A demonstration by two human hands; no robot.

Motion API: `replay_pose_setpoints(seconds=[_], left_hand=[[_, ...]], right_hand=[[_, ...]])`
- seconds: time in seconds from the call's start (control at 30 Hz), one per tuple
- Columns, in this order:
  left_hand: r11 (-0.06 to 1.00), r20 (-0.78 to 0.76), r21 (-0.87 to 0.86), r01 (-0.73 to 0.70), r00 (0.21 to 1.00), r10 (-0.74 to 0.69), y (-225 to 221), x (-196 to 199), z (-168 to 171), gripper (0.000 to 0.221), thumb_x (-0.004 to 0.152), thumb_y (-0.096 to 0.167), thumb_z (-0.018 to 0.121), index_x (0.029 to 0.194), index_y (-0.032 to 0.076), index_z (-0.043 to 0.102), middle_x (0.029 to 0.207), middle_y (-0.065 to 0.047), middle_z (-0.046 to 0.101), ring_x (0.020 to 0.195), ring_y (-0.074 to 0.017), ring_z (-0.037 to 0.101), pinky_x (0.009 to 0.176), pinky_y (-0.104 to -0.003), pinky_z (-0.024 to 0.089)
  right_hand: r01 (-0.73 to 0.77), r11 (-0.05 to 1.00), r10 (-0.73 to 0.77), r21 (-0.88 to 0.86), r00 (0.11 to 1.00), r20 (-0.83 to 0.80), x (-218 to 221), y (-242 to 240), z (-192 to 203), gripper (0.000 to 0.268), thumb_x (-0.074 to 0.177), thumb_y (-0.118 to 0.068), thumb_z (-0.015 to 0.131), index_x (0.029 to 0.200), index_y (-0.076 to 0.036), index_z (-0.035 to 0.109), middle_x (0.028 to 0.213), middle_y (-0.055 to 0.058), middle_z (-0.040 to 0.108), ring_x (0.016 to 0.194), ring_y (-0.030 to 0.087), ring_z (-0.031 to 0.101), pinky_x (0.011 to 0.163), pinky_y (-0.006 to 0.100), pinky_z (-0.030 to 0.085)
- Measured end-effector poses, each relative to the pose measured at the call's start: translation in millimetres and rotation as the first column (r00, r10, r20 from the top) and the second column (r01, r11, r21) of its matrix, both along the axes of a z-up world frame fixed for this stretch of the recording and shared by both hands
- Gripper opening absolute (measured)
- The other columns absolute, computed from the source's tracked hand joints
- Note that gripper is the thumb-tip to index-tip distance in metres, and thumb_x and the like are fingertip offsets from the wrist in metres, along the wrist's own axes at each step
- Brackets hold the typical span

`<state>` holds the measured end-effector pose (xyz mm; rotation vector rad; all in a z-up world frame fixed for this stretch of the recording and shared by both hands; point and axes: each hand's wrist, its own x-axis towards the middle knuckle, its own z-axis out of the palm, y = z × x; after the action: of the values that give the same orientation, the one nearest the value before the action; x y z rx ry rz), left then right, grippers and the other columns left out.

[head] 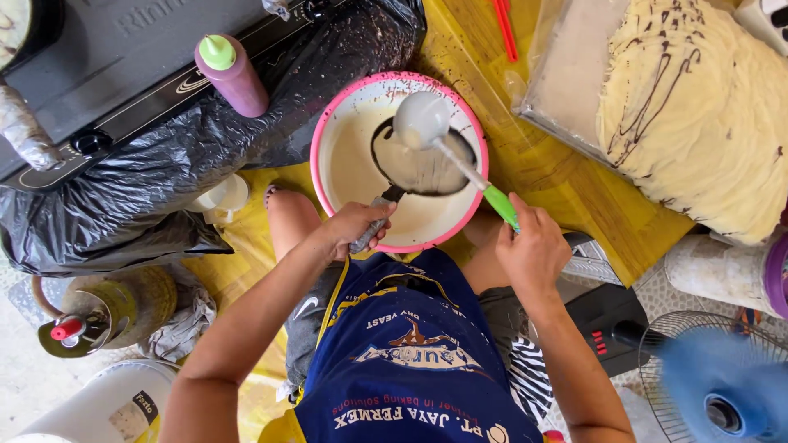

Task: Making crepes by pouring batter into pans, cooking them on a stove, and stacking them.

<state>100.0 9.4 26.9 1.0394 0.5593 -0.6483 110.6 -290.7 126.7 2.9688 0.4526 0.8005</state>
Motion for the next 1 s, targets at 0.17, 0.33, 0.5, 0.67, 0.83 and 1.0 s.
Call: replay_pose_setpoints(seconds=[0.17,0.33,0.5,0.67,0.83,1.0], left_hand=[[0.908,-0.024,0.342,0.242,0.968,-0.249,9.3,-7.0,31.1,0.037,0.087,0.032,0.08,0.078,-0.002,0.068,0.054,-0.014,0.062,0.037,-0.0196,0.061,0.035,-0.028,0.051],[0.918,0.081,0.312,0.244,0.956,-0.281,14.9,-31.4,25.4,0.038,0.091,0.031,0.078,0.087,-0.005,0.068,0.057,-0.013,0.062,0.039,-0.0194,0.062,0.036,-0.028,0.051],[0.983,0.19,0.156,0.1,0.973,-0.129,11.0,-54.0,-10.4,0.039,0.092,0.032,0.079,0.085,-0.004,0.067,0.054,-0.015,0.06,0.037,-0.0205,0.062,0.036,-0.028,0.051],[0.995,0.166,0.079,0.061,0.983,-0.073,3.3,-53.8,-14.3,0.043,0.09,0.035,0.083,0.086,-0.004,0.067,0.052,-0.014,0.058,0.034,-0.0212,0.06,0.034,-0.029,0.05],[0.581,0.094,0.795,0.176,0.91,-0.404,34.8,-44.8,-16.4,0.045,0.084,0.051,0.077,0.083,0.006,0.072,0.061,-0.015,0.068,0.054,-0.0304,0.071,0.055,-0.038,0.056],[-0.119,-0.065,0.993,-0.005,0.812,-0.58,46.5,-49.9,35.7,0.047,0.088,0.058,0.068,0.09,0.012,0.069,0.074,-0.019,0.075,0.075,-0.0378,0.078,0.071,-0.048,0.06]], right_hand=[[0.163,0.97,-0.117,0.178,0.963,-0.244,4.7,-1.7,-13.0,0.048,0.079,-0.017,0.078,0.127,-0.022,0.074,0.096,0.007,0.069,0.087,0.034,0.07,0.079,0.047,0.056],[0.196,0.963,-0.167,0.188,0.973,-0.158,5.1,-17.3,-32.9,0.05,0.076,-0.02,0.08,0.125,-0.028,0.075,0.094,0.001,0.068,0.084,0.03,0.07,0.075,0.042,0.058],[0.156,0.979,-0.154,0.128,0.988,-0.02,1.9,-33.3,-17.0,0.053,0.074,-0.019,0.081,0.126,-0.029,0.076,0.093,-0.001,0.066,0.083,0.026,0.07,0.074,0.038,0.058],[0.165,0.951,-0.137,0.261,0.983,-0.123,2.9,-21.8,-11.6,0.049,0.078,-0.019,0.082,0.127,-0.027,0.077,0.094,-0.001,0.068,0.084,0.027,0.07,0.075,0.039,0.057],[0.261,0.947,-0.209,0.187,0.943,-0.258,9.1,-41.7,-33.9,0.047,0.08,-0.026,0.078,0.127,-0.031,0.075,0.098,0.003,0.069,0.089,0.033,0.071,0.077,0.048,0.058],[0.311,0.942,-0.332,-0.13,0.789,-0.517,21.4,-52.3,-86.8,0.044,0.085,-0.031,0.066,0.129,-0.033,0.072,0.099,0.006,0.072,0.092,0.036,0.073,0.078,0.053,0.059]])
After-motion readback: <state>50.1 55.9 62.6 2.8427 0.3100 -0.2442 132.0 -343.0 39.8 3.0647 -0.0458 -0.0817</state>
